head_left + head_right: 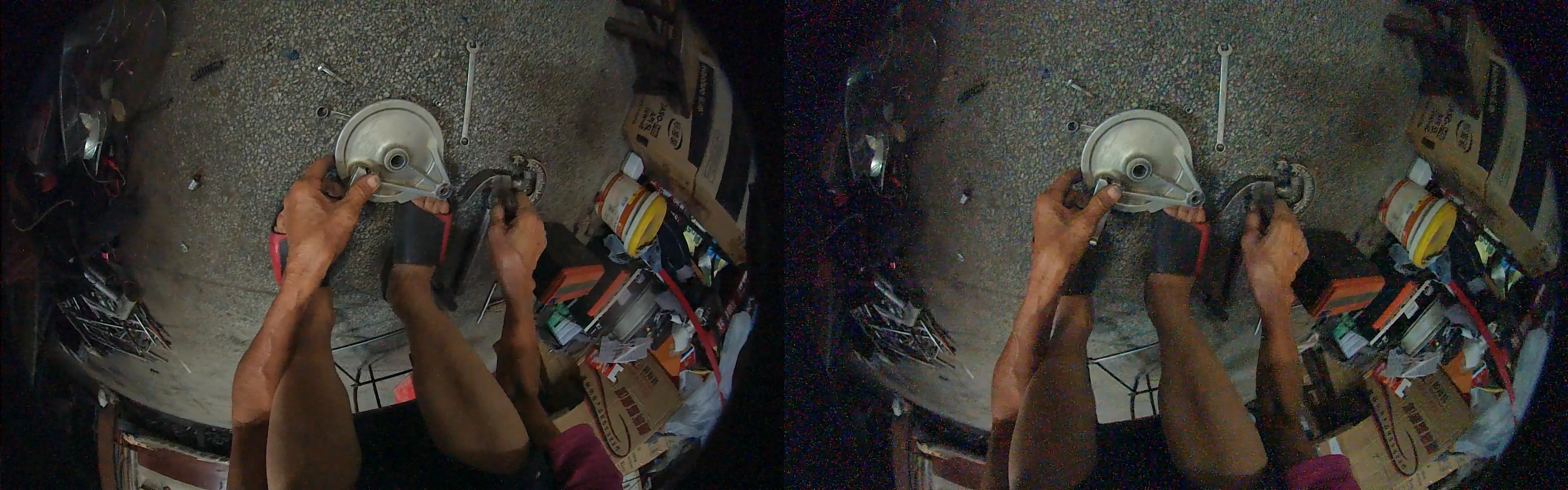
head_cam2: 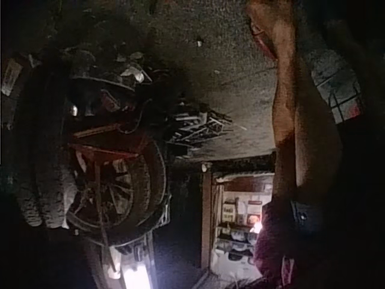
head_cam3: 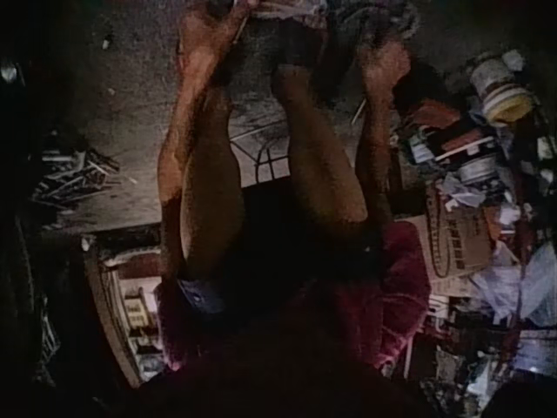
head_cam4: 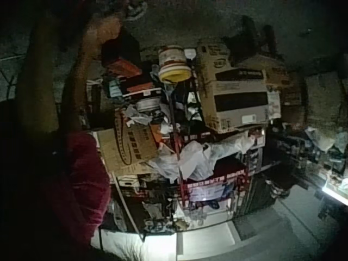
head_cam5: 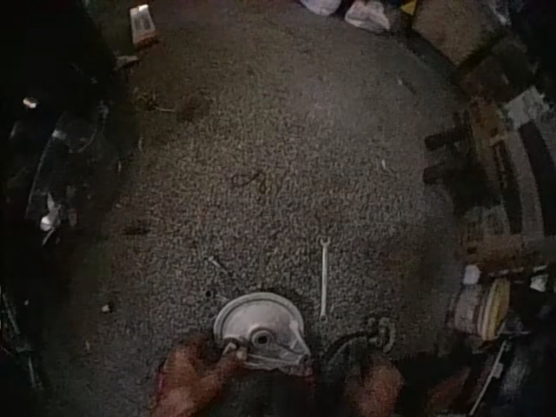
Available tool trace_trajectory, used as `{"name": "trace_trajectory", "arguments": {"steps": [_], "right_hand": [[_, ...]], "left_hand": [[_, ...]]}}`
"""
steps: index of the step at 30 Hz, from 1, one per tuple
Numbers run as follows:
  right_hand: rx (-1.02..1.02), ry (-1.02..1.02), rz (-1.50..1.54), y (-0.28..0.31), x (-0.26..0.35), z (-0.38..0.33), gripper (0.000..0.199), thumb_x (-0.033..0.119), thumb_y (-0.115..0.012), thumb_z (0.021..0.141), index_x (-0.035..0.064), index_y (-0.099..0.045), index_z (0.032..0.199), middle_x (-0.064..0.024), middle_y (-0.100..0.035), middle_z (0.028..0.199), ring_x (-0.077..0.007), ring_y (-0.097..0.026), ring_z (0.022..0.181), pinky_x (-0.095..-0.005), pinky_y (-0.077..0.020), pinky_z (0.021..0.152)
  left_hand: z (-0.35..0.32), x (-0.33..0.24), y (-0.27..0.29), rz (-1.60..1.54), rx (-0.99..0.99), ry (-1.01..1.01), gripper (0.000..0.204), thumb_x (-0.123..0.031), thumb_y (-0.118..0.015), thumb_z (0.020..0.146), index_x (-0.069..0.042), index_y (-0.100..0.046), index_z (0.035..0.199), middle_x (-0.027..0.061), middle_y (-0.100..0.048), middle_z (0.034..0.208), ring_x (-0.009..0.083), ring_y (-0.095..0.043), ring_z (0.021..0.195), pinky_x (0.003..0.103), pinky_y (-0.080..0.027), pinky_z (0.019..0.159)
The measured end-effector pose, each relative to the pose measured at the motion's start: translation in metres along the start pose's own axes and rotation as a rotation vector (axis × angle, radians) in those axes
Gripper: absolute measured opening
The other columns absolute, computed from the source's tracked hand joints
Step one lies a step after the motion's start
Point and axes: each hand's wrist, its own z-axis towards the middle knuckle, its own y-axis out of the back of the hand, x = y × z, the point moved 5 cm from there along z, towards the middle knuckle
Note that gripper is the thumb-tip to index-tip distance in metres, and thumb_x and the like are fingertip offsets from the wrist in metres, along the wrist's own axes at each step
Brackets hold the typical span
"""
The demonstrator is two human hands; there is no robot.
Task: The person sits on the floor and assembles a mechanical component, likely a brake assembly, using a hammer and a wrench. They insert a metal bracket into the housing, tap it into place with a hammer, and then tighten a bolt with a wrench.
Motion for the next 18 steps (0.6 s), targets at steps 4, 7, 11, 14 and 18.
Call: {"name": "trace_trajectory", "arguments": {"steps": [4, 7, 11, 14, 18], "right_hand": [[0.067, 0.205, 0.445, 0.002, 0.074, -0.007, 0.017, 0.011, -0.067, 0.085, 0.0035, -0.068, 0.101, -0.0156, -0.068, 0.088, -0.0343, -0.067, 0.081, -0.0355, -0.0515, 0.073], [0.009, 0.46, 0.617, -0.007, 0.129, -0.017, 0.021, 0.007, -0.07, 0.084, 0.0033, -0.069, 0.105, -0.0153, -0.067, 0.091, -0.0307, -0.066, 0.082, -0.0338, -0.0523, 0.071], [0.026, 0.528, 0.521, -0.013, 0.152, -0.022, 0.027, 0.005, -0.071, 0.082, 0.0043, -0.069, 0.109, -0.0144, -0.066, 0.096, -0.0307, -0.066, 0.084, -0.0361, -0.0538, 0.072], [0.033, 0.538, 0.455, -0.019, 0.151, -0.027, 0.028, 0.005, -0.071, 0.082, 0.0054, -0.069, 0.11, -0.0135, -0.066, 0.098, -0.031, -0.067, 0.086, -0.0377, -0.0542, 0.073], [0.025, 0.548, 0.444, -0.02, 0.152, -0.024, 0.029, 0.006, -0.07, 0.082, 0.0068, -0.071, 0.112, -0.0129, -0.067, 0.099, -0.0302, -0.067, 0.086, -0.0369, -0.0544, 0.073]], "left_hand": [[0.001, 0.005, -0.001, -0.102, 0.022, -0.047, 0.05, -0.035, -0.079, 0.079, 0.004, -0.066, 0.107, 0.0104, -0.066, 0.073, 0.0151, -0.061, 0.065, 0.031, -0.048, 0.057], [-0.003, 0.01, 0.003, -0.292, 0.071, -0.019, 0.046, -0.033, -0.075, 0.084, 0.005, -0.065, 0.109, 0.0075, -0.067, 0.077, 0.0135, -0.06, 0.068, 0.03, -0.048, 0.06], [-0.008, -0.004, 0.014, -0.373, 0.04, 0.006, 0.039, -0.026, -0.069, 0.09, 0.006, -0.065, 0.111, 0.0062, -0.068, 0.081, 0.0127, -0.061, 0.071, 0.029, -0.05, 0.063], [-0.004, -0.005, 0.013, -0.32, 0.062, -0.052, 0.036, -0.022, -0.068, 0.091, 0.006, -0.064, 0.112, 0.0075, -0.069, 0.083, 0.013, -0.062, 0.072, 0.028, -0.05, 0.064], [-0.001, -0.006, 0.012, -0.144, 0.022, -0.194, 0.033, -0.019, -0.068, 0.09, 0.005, -0.065, 0.112, 0.01, -0.07, 0.079, 0.0134, -0.062, 0.069, 0.029, -0.05, 0.063]]}}
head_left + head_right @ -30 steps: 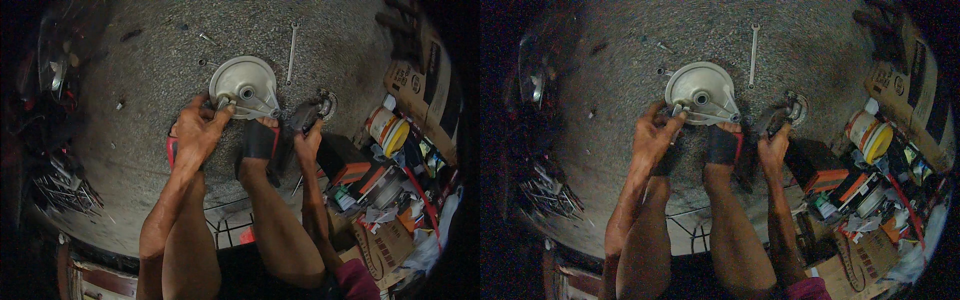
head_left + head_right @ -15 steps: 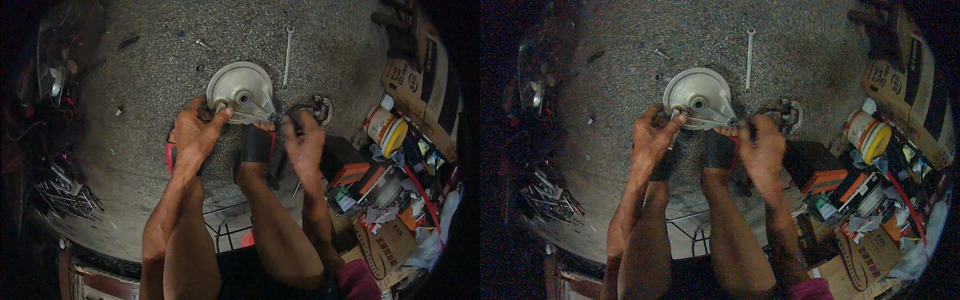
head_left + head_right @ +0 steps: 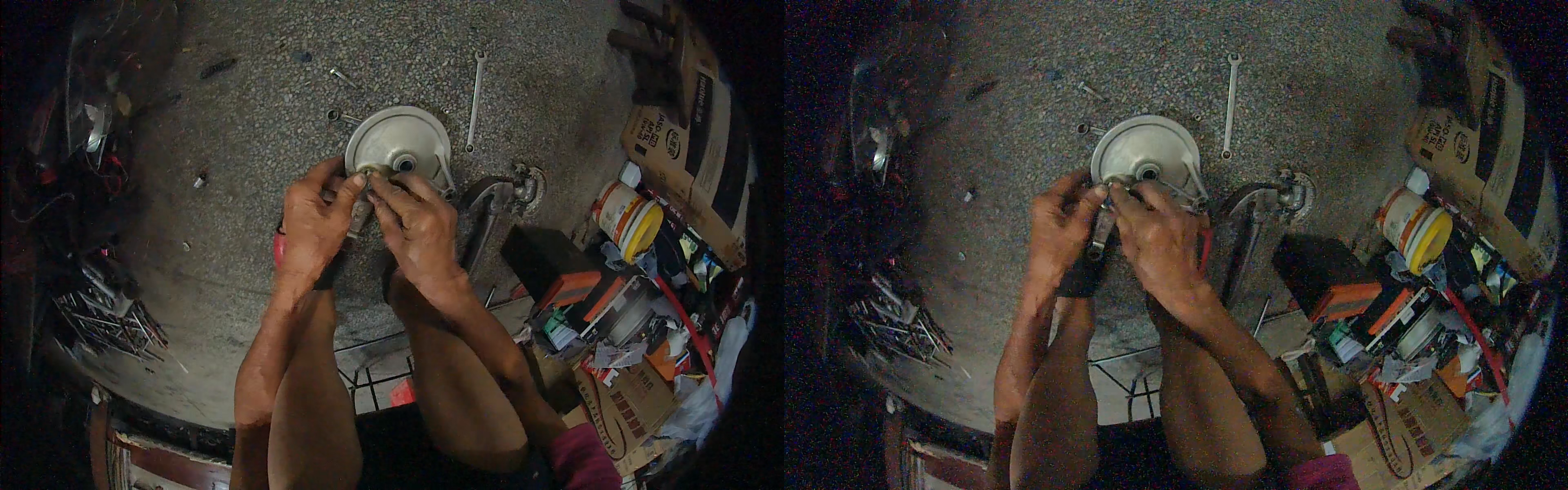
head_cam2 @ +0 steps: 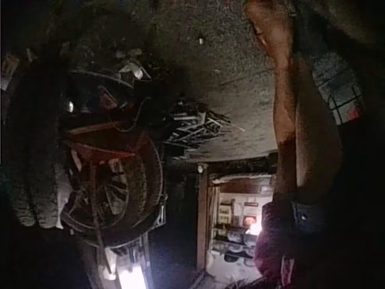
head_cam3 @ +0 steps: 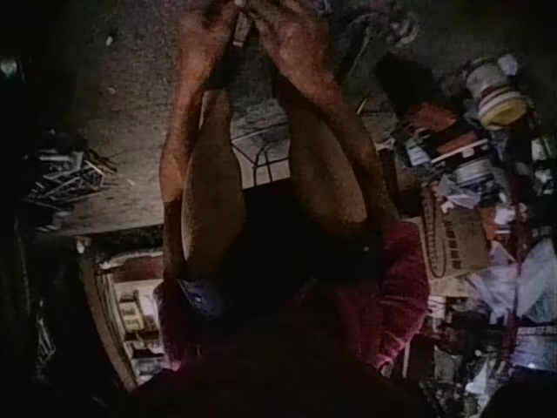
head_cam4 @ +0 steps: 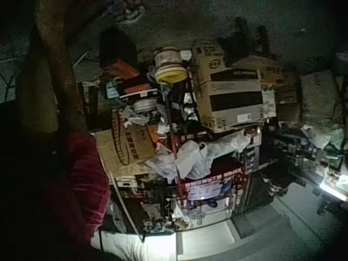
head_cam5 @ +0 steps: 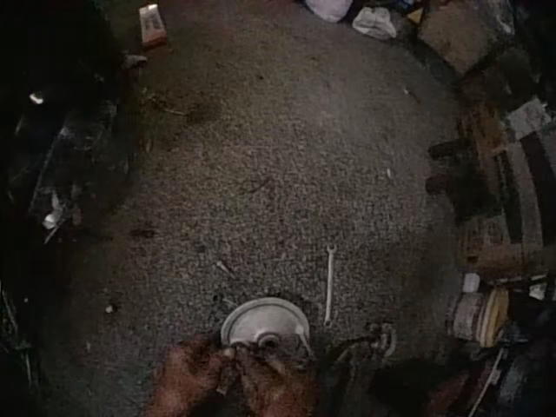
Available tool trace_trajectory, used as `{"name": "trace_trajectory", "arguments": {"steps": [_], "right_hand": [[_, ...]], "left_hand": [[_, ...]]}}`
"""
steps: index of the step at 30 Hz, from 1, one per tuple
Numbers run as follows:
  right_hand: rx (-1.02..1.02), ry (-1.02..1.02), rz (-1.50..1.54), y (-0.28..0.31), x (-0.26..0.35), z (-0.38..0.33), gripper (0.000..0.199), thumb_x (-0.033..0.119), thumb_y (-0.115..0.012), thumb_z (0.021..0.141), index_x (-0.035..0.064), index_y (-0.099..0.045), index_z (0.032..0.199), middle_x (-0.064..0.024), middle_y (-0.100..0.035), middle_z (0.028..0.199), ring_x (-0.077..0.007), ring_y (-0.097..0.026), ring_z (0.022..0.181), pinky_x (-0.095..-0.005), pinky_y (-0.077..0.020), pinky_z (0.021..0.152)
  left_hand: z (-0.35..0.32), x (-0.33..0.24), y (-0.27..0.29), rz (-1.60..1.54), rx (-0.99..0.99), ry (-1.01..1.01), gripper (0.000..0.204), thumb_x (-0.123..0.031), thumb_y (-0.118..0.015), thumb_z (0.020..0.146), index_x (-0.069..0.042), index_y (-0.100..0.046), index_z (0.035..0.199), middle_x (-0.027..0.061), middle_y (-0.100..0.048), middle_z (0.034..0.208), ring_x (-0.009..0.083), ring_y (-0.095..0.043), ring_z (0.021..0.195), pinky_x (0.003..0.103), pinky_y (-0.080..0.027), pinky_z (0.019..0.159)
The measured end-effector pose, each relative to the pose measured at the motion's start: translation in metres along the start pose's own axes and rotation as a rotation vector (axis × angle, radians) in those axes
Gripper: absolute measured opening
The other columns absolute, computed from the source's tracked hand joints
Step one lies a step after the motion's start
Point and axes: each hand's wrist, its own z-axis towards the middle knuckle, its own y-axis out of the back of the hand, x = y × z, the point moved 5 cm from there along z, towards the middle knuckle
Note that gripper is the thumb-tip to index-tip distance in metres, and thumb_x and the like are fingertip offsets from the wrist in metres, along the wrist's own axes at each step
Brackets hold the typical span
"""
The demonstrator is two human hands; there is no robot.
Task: The person sits on the floor and assembles a mechanical component, likely a brake assembly, using a hammer and a wrench. They insert a metal bracket into the housing, tap it into place with a hammer, and then tighten a bolt with a wrench.
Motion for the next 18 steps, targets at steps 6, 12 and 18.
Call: {"name": "trace_trajectory", "arguments": {"steps": [6, 12, 18], "right_hand": [[-0.031, -0.053, 0.079, 0.001, 0.001, 0.006, 0.026, 0.01, -0.071, 0.083, 0.0062, -0.073, 0.108, -0.014, -0.069, 0.095, -0.0309, -0.068, 0.082, -0.0366, -0.0541, 0.073], [-0.03, -0.069, 0.073, 0.006, 0.003, 0.007, 0.022, 0.011, -0.071, 0.084, 0.0047, -0.073, 0.105, -0.0158, -0.07, 0.093, -0.0316, -0.069, 0.083, -0.0367, -0.0536, 0.07], [-0.074, -0.118, 0.086, 0.015, -0.008, 0.008, 0.021, 0.012, -0.072, 0.084, 0.003, -0.071, 0.104, -0.017, -0.07, 0.09, -0.0286, -0.069, 0.078, -0.0346, -0.0529, 0.067]], "left_hand": [[0.003, 0.0, 0.0, 0.163, -0.071, -0.024, 0.032, -0.02, -0.067, 0.09, 0.004, -0.065, 0.111, 0.013, -0.068, 0.076, 0.0138, -0.062, 0.067, 0.03, -0.05, 0.061], [0.004, -0.006, 0.004, 0.003, 0.08, 0.115, 0.034, -0.024, -0.068, 0.09, 0.005, -0.066, 0.108, 0.0132, -0.072, 0.085, 0.0161, -0.065, 0.075, 0.033, -0.052, 0.067], [0.041, -0.001, 0.036, -0.032, -0.172, 0.044, 0.028, -0.018, -0.068, 0.088, 0.006, -0.068, 0.102, 0.0149, -0.072, 0.086, 0.0165, -0.066, 0.082, 0.031, -0.051, 0.076]]}}
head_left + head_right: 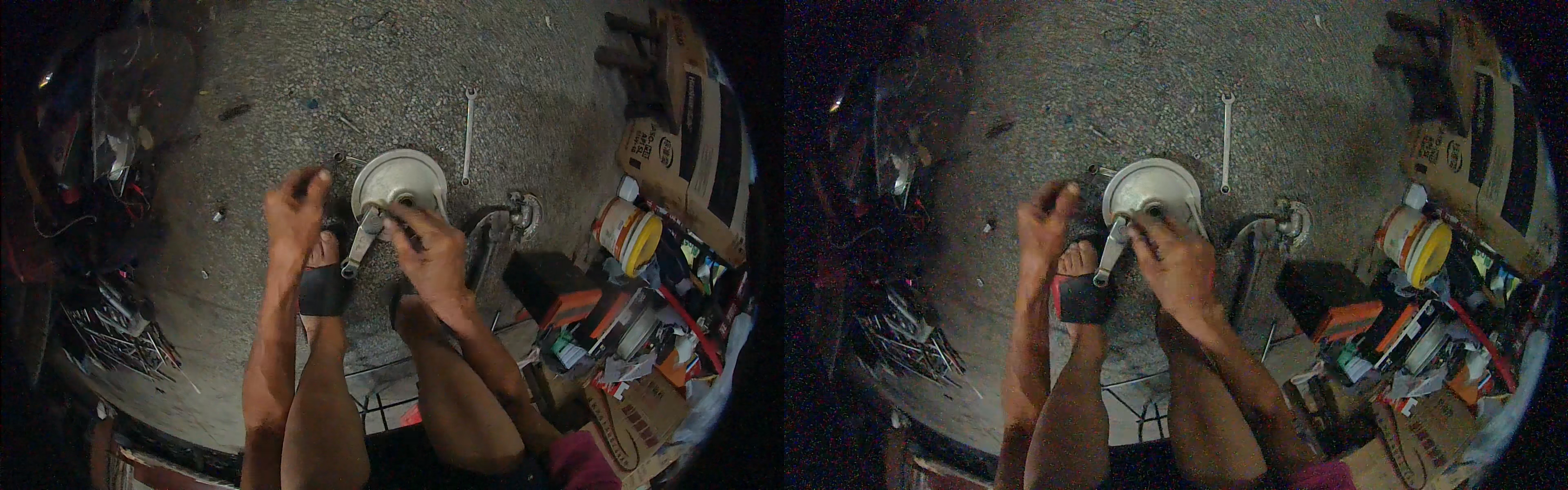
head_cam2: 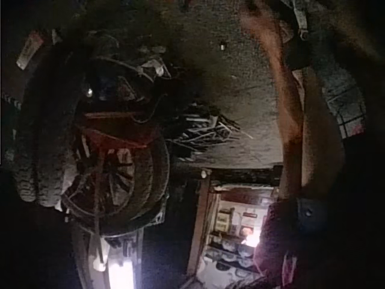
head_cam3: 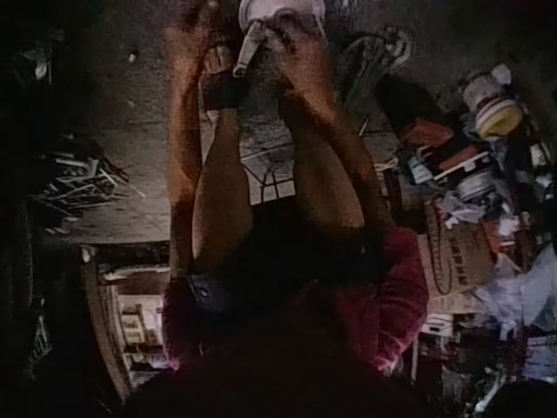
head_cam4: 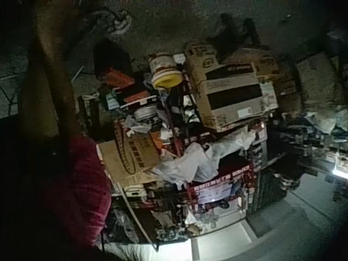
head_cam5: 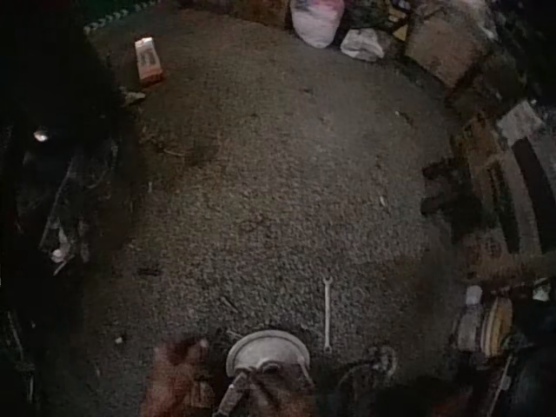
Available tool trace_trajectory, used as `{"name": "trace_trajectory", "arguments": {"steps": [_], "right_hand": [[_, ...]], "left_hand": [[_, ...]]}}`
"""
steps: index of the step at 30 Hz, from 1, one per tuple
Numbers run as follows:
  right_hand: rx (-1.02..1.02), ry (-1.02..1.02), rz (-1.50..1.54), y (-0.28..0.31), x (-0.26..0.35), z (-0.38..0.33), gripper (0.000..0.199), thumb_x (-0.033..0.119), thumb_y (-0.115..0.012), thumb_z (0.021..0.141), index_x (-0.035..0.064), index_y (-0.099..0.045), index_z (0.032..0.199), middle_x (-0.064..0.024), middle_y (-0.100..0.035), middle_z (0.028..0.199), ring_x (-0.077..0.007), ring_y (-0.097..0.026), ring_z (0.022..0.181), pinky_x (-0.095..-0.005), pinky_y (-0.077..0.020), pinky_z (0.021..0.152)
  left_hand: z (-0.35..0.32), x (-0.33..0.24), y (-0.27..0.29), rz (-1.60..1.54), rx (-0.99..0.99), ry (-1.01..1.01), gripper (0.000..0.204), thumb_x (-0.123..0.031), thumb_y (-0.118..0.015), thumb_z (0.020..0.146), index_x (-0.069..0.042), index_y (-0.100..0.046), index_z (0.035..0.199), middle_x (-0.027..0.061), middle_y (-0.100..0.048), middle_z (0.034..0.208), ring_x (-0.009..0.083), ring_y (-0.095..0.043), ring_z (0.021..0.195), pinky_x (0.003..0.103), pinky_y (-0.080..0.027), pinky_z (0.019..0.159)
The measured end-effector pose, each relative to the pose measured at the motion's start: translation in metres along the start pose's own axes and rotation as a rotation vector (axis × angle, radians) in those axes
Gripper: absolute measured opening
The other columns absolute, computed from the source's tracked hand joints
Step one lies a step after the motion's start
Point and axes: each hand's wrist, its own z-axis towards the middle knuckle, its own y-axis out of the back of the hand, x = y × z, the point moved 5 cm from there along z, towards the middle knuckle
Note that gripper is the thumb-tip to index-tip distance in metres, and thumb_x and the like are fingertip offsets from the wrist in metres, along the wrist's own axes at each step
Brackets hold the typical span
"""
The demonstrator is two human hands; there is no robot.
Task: The person sits on the floor and assembles a mechanical component, likely a brake assembly, using a hammer and a wrench. They insert a metal bracket into the housing, tap it into place with a hammer, and then tighten a bolt with a wrench.
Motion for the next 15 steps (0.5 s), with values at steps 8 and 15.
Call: {"name": "trace_trajectory", "arguments": {"steps": [8, 15], "right_hand": [[-0.116, -0.119, -0.017, 0.019, -0.047, -0.006, 0.02, 0.013, -0.07, 0.088, -0.0007, -0.07, 0.103, -0.016, -0.07, 0.087, -0.0184, -0.066, 0.072, -0.0313, -0.0513, 0.065], [-0.077, -0.128, -0.002, 0.016, -0.048, -0.009, 0.021, 0.013, -0.07, 0.088, -0.0012, -0.07, 0.103, -0.0162, -0.07, 0.089, -0.0188, -0.067, 0.072, -0.0304, -0.0512, 0.063]], "left_hand": [[0.049, -0.025, -0.021, 0.402, 0.161, -0.365, 0.028, -0.007, -0.066, 0.083, -0.001, -0.067, 0.11, 0.0153, -0.07, 0.102, 0.0245, -0.068, 0.091, 0.034, -0.052, 0.082], [0.06, -0.04, -0.035, 0.423, -0.013, -0.522, 0.03, -0.009, -0.065, 0.083, -0.01, -0.068, 0.113, 0.0186, -0.062, 0.099, 0.0386, -0.062, 0.091, 0.045, -0.049, 0.079]]}}
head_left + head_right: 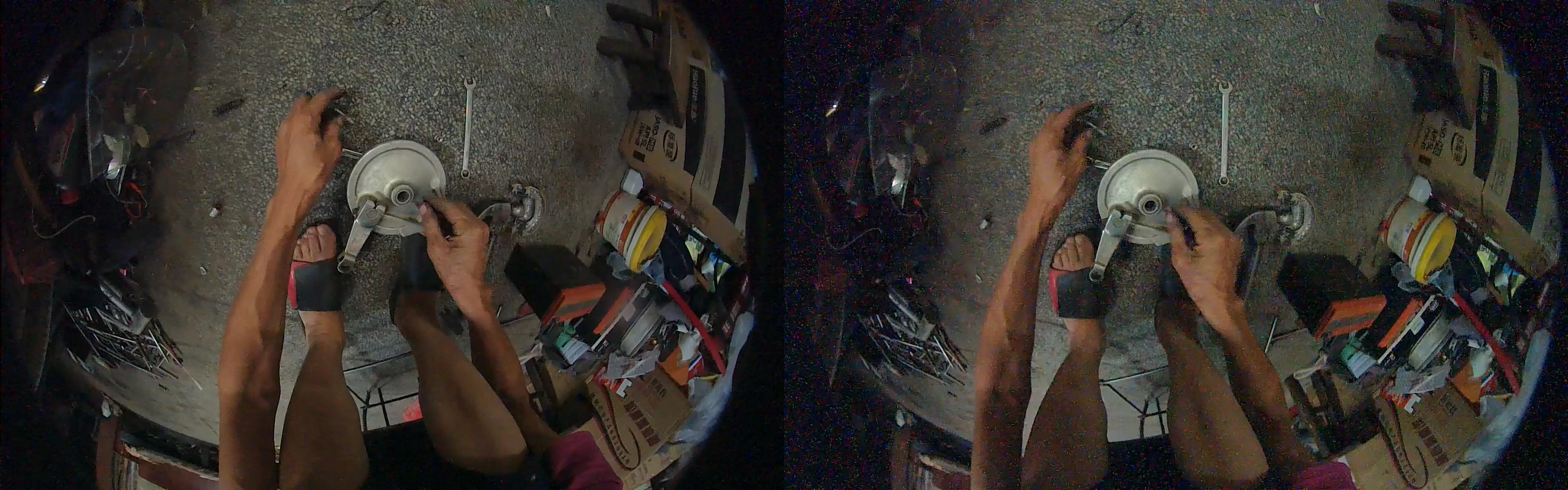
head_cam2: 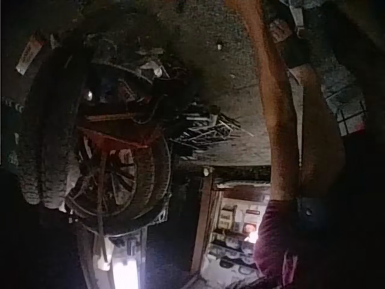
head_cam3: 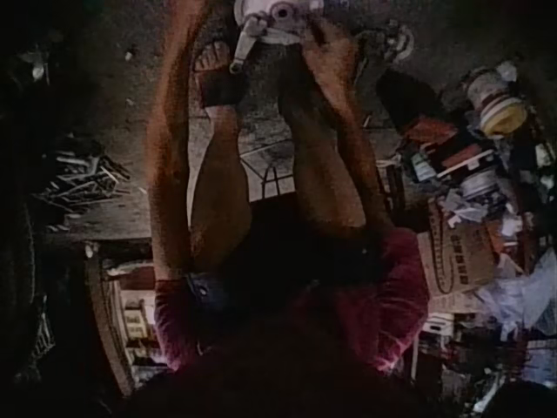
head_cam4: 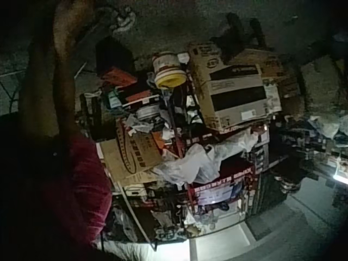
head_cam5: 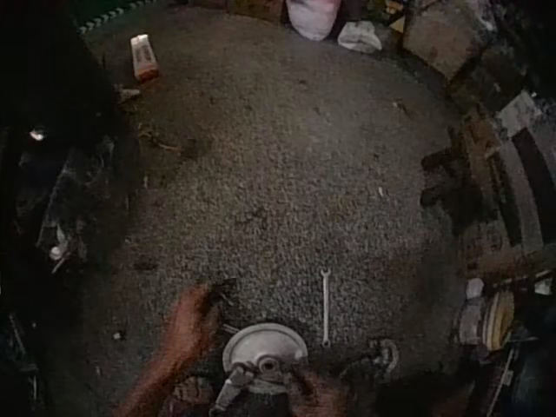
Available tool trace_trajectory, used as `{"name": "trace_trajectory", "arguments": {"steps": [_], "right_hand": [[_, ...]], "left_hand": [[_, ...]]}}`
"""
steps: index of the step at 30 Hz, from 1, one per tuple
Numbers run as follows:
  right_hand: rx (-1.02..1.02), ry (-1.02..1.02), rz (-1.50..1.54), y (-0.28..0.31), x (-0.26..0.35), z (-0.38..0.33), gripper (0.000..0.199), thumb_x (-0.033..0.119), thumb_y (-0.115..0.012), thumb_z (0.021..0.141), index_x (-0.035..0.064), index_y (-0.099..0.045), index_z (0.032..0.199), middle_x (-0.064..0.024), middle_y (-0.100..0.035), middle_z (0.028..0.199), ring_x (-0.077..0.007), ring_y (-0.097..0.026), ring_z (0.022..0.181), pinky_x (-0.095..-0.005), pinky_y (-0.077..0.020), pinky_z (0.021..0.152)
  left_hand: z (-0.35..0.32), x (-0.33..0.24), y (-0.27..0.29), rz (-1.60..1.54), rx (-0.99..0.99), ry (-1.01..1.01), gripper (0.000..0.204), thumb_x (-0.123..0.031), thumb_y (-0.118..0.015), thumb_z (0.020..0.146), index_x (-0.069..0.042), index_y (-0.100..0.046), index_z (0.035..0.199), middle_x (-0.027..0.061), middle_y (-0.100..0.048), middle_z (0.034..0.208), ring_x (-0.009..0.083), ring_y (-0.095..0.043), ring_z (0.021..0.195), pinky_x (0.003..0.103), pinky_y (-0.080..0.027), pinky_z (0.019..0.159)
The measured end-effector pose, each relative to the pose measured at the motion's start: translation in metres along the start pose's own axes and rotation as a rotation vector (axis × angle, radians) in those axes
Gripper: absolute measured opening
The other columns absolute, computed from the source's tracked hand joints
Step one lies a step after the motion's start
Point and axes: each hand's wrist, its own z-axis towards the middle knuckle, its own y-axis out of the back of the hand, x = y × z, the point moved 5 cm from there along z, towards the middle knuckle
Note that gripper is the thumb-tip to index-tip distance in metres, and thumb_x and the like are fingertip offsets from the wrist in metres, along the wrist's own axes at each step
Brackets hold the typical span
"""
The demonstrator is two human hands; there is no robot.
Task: The person sits on the floor and assembles a mechanical component, likely a brake assembly, using a hammer and a wrench. They insert a metal bracket into the housing, tap it into place with a hammer, and then tighten a bolt with a wrench.
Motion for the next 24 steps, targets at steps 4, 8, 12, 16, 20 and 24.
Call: {"name": "trace_trajectory", "arguments": {"steps": [4, 8, 12, 16, 20, 24], "right_hand": [[0.017, 0.051, -0.004, -0.003, 0.003, 0.0, 0.02, 0.012, -0.069, 0.088, -0.0013, -0.07, 0.103, -0.0158, -0.07, 0.089, -0.0187, -0.066, 0.07, -0.0295, -0.0511, 0.062], [0.056, -0.004, 0.01, -0.004, 0.005, 0.0, 0.019, 0.012, -0.068, 0.088, 0.0002, -0.069, 0.103, -0.0163, -0.069, 0.09, -0.024, -0.066, 0.075, -0.0328, -0.0515, 0.066], [0.078, -0.044, 0.062, -0.006, 0.01, -0.001, 0.018, 0.016, -0.067, 0.087, 0.004, -0.069, 0.101, -0.0177, -0.069, 0.093, -0.0356, -0.067, 0.088, -0.0403, -0.053, 0.077], [0.097, -0.039, 0.149, -0.012, 0.022, -0.006, 0.017, 0.014, -0.067, 0.087, 0.0052, -0.069, 0.101, -0.017, -0.069, 0.093, -0.0343, -0.068, 0.087, -0.0402, -0.0532, 0.077], [0.134, -0.032, 0.175, -0.022, 0.025, -0.012, 0.018, 0.018, -0.068, 0.087, 0.0056, -0.07, 0.1, -0.0152, -0.07, 0.094, -0.033, -0.068, 0.085, -0.0398, -0.0534, 0.076], [0.17, -0.061, 0.137, -0.03, 0.028, -0.015, 0.021, 0.022, -0.067, 0.088, 0.0054, -0.07, 0.101, -0.015, -0.07, 0.095, -0.032, -0.069, 0.084, -0.0389, -0.0535, 0.073]], "left_hand": [[0.006, 0.004, -0.002, 0.085, 0.022, -0.004, 0.029, -0.009, -0.065, 0.083, -0.01, -0.069, 0.111, 0.0182, -0.061, 0.097, 0.039, -0.061, 0.09, 0.046, -0.049, 0.077], [0.008, 0.009, 0.001, 0.133, 0.029, -0.016, 0.026, -0.009, -0.065, 0.082, -0.008, -0.07, 0.108, 0.018, -0.062, 0.095, 0.0374, -0.063, 0.088, 0.044, -0.049, 0.076], [-0.003, 0.007, 0.017, -0.053, 0.015, -0.035, 0.024, -0.01, -0.066, 0.083, -0.004, -0.071, 0.105, 0.017, -0.066, 0.092, 0.0304, -0.066, 0.082, 0.038, -0.051, 0.074], [-0.043, 0.006, 0.037, -0.287, 0.12, 0.206, 0.021, -0.005, -0.066, 0.083, -0.001, -0.071, 0.103, 0.0128, -0.069, 0.091, 0.022, -0.066, 0.08, 0.033, -0.051, 0.076], [-0.069, 0.0, 0.037, -0.381, 0.186, 0.272, 0.02, 0.001, -0.065, 0.083, -0.001, -0.072, 0.102, 0.0104, -0.069, 0.094, 0.0185, -0.065, 0.085, 0.03, -0.051, 0.078], [-0.078, -0.009, 0.035, -0.403, 0.13, 0.232, 0.019, 0.002, -0.065, 0.083, 0.0, -0.072, 0.101, 0.0103, -0.069, 0.092, 0.0173, -0.065, 0.084, 0.029, -0.05, 0.076]]}}
